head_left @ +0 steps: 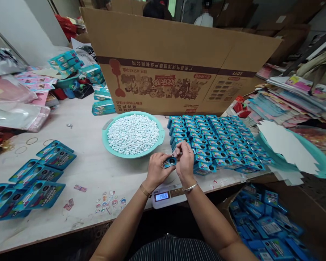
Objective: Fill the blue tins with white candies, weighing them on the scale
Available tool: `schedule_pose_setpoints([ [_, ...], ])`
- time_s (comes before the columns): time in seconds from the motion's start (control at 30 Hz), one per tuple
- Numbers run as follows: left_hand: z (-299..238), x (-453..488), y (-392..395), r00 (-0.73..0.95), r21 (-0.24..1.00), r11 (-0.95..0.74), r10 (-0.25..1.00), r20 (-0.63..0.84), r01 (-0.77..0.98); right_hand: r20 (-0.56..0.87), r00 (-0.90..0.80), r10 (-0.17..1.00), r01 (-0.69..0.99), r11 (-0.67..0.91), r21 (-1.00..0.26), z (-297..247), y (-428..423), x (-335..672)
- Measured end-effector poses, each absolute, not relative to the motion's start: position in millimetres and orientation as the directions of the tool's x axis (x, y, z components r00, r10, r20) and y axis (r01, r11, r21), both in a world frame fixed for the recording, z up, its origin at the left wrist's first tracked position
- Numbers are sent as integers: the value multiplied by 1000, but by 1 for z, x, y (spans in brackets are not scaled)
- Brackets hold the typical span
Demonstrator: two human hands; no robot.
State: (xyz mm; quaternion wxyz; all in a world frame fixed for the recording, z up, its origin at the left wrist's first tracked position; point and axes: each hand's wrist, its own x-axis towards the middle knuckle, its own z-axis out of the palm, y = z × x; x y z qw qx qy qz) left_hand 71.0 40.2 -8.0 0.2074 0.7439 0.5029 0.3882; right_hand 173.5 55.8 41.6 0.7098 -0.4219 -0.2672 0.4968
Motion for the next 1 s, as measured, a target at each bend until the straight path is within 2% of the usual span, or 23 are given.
schedule_pose_setpoints([
  [0.17,-1,49,27,159,705,-456,880,447,544,-166,323,932,-652,92,-753,46,55,210],
  [0.3,-1,24,-5,-51,733,-399,861,507,551,-223,373,901,-705,119,-699,35,26,262],
  [0.4,-10,17,-27,-150,789,-317,879,453,527,-326,360,874,-758,71,-648,24,-3,287],
  [0.57,-25,22,-43,-201,863,-229,916,348,450,-492,263,830,-846,-47,-531,22,-18,288],
  [0.67,-29,27,-48,-205,890,-200,931,304,409,-513,256,819,-849,-63,-524,28,-12,278],
  [0.83,-34,28,-53,-235,918,-154,939,252,367,-470,246,848,-838,-57,-542,38,-1,264],
  [1.0,-38,25,-54,-258,928,-130,938,229,350,-537,151,830,-888,-125,-443,49,9,256],
])
